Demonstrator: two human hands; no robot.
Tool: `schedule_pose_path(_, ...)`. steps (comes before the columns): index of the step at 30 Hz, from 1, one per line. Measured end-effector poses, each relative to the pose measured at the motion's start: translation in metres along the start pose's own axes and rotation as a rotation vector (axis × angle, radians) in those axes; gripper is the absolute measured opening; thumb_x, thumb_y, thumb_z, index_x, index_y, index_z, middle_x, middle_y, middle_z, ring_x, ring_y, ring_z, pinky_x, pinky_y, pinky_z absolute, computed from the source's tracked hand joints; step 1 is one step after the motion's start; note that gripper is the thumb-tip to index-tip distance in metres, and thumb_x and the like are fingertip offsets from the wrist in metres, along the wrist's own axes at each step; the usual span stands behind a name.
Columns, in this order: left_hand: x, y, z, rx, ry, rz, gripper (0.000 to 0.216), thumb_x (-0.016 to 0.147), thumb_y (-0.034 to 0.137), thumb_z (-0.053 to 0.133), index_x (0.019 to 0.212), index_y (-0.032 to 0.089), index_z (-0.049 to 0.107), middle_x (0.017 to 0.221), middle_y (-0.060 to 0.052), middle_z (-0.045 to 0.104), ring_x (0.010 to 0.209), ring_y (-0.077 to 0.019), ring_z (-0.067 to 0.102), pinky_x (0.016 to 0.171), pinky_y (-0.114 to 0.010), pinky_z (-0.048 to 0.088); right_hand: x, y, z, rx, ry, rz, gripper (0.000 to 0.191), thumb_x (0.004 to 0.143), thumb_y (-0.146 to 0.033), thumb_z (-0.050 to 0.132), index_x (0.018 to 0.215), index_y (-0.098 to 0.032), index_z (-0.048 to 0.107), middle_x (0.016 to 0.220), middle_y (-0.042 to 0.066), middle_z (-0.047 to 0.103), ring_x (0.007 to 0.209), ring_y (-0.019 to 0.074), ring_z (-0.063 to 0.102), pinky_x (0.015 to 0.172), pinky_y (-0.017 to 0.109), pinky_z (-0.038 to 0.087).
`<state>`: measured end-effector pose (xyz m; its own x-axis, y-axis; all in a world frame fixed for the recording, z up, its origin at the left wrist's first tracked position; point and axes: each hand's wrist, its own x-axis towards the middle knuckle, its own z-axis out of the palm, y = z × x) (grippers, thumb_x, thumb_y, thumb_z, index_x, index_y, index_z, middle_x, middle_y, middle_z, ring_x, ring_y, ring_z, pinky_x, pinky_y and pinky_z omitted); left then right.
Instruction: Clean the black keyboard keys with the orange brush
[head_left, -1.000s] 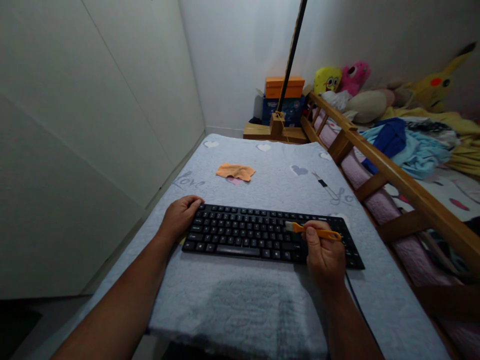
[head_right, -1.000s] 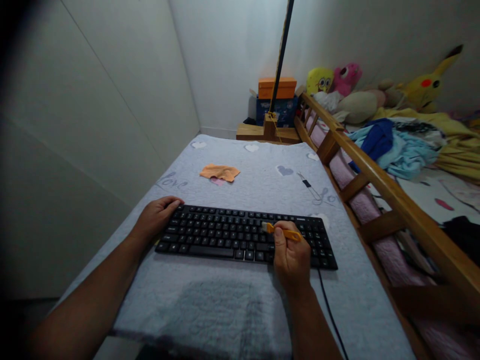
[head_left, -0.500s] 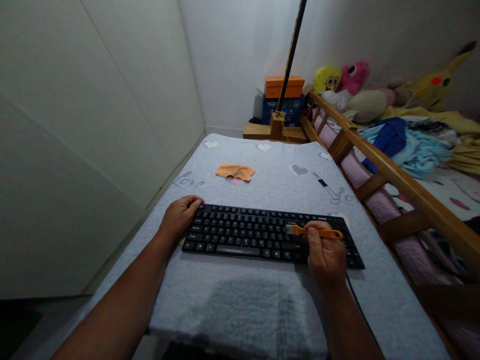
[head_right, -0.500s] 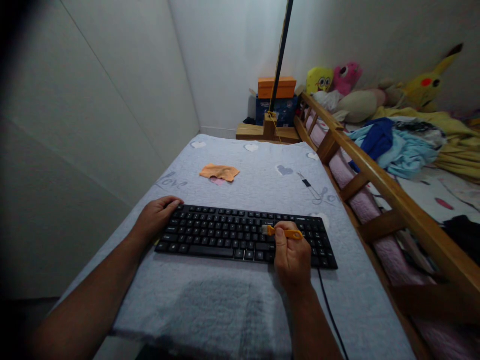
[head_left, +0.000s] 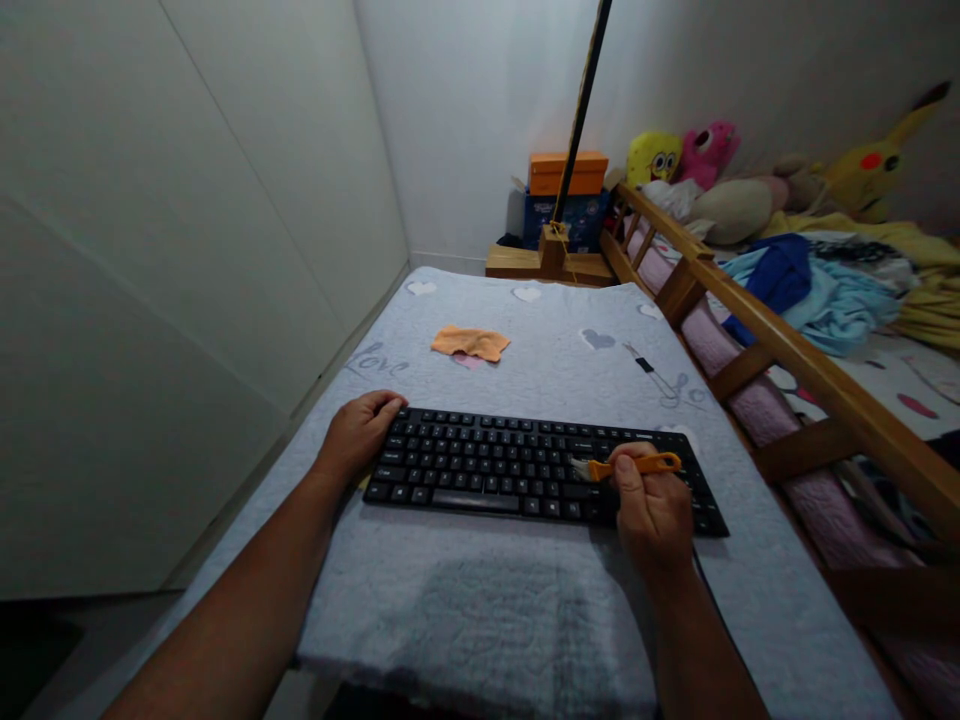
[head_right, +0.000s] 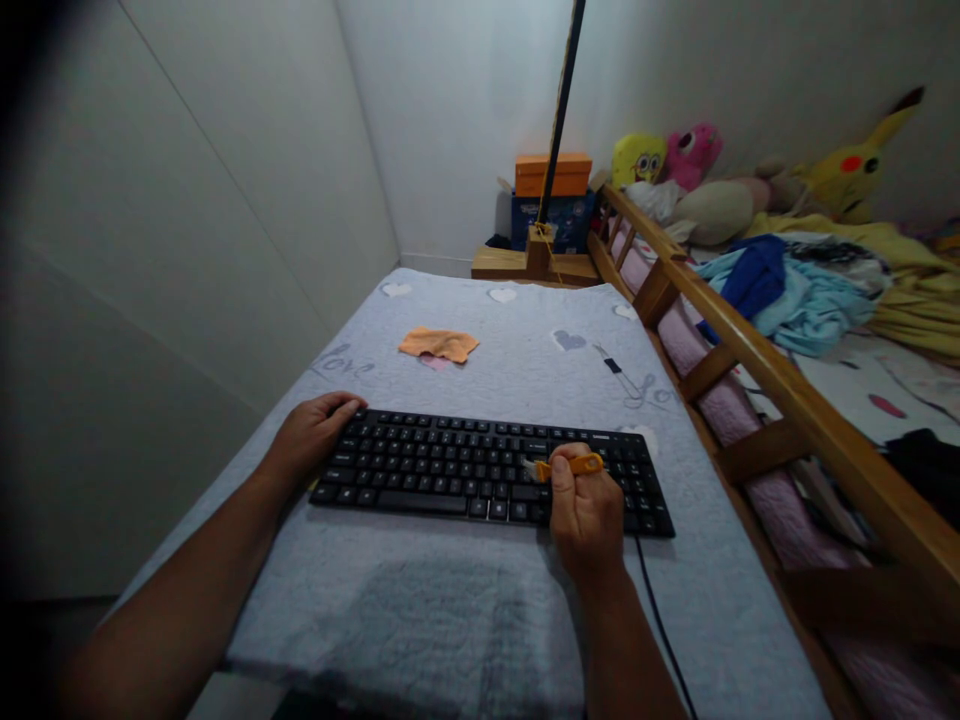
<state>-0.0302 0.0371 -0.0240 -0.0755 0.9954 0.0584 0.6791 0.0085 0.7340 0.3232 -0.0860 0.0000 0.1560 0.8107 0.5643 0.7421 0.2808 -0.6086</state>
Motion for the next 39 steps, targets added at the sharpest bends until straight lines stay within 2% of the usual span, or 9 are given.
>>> schedule_pose_path(9, 0.0, -0.002, 0.001, 0.0, -0.004, 0.005, 0.04, 0.084, 0.052, 0.05, 0.089, 0.021, 0.075, 0.091, -0.006, 0.079, 0.089, -0.0269, 0.07, 0.083, -0.036, 0.05, 0.005, -0.007, -0.003, 0.015, -0.016, 0.022, 0.03, 0.103, -0.032, 0.041, 0.081, -0.023, 0.058, 0.062, -0.001, 0.057, 0.056, 0.0171, 0.057, 0.057, 0.031, 0.039)
schedule_pose_path(14, 0.002, -0.005, 0.001, 0.007, -0.003, 0.01, 0.041, 0.084, 0.053, 0.05, 0.089, 0.021, 0.075, 0.092, -0.006, 0.079, 0.09, -0.0271, 0.07, 0.084, -0.036, 0.05, -0.001, -0.008, -0.001, 0.067, 0.112, 0.171, 0.03, 0.104, -0.037, 0.042, 0.085, -0.023, 0.061, 0.067, -0.001, 0.056, 0.061, 0.0175, 0.057, 0.061, 0.032, 0.041)
schedule_pose_path(19, 0.002, -0.006, 0.002, 0.015, -0.001, 0.017, 0.041, 0.085, 0.052, 0.05, 0.09, 0.021, 0.076, 0.093, -0.006, 0.079, 0.092, -0.0272, 0.07, 0.085, -0.035, 0.05, -0.002, -0.001, 0.002, 0.078, 0.152, 0.185, 0.03, 0.104, -0.039, 0.045, 0.088, -0.022, 0.065, 0.072, 0.001, 0.061, 0.064, 0.0177, 0.06, 0.063, 0.033, 0.045)
schedule_pose_path(29, 0.001, -0.005, 0.002, 0.015, 0.004, 0.014, 0.041, 0.085, 0.052, 0.051, 0.092, 0.022, 0.077, 0.096, -0.006, 0.08, 0.092, -0.0274, 0.071, 0.089, -0.036, 0.052, 0.001, 0.007, 0.002, 0.108, 0.036, 0.187, 0.024, 0.103, -0.038, 0.049, 0.1, -0.023, 0.067, 0.084, 0.003, 0.07, 0.073, 0.0202, 0.068, 0.07, 0.036, 0.052)
schedule_pose_path(36, 0.001, -0.003, 0.001, 0.021, 0.008, 0.025, 0.04, 0.085, 0.051, 0.051, 0.09, 0.022, 0.077, 0.094, -0.006, 0.08, 0.091, -0.0269, 0.071, 0.088, -0.035, 0.052, 0.007, 0.003, 0.001, 0.157, -0.069, 0.147, 0.025, 0.101, -0.038, 0.051, 0.093, -0.022, 0.068, 0.071, 0.0, 0.064, 0.064, 0.0173, 0.063, 0.062, 0.031, 0.048)
schedule_pose_path(39, 0.0, -0.003, 0.0, 0.023, 0.007, 0.021, 0.039, 0.085, 0.051, 0.051, 0.089, 0.022, 0.077, 0.093, -0.005, 0.08, 0.089, -0.0266, 0.071, 0.086, -0.035, 0.052, 0.01, 0.004, -0.003, 0.177, -0.101, 0.185, 0.026, 0.1, -0.039, 0.054, 0.093, -0.021, 0.071, 0.065, -0.001, 0.061, 0.059, 0.0159, 0.059, 0.057, 0.029, 0.045)
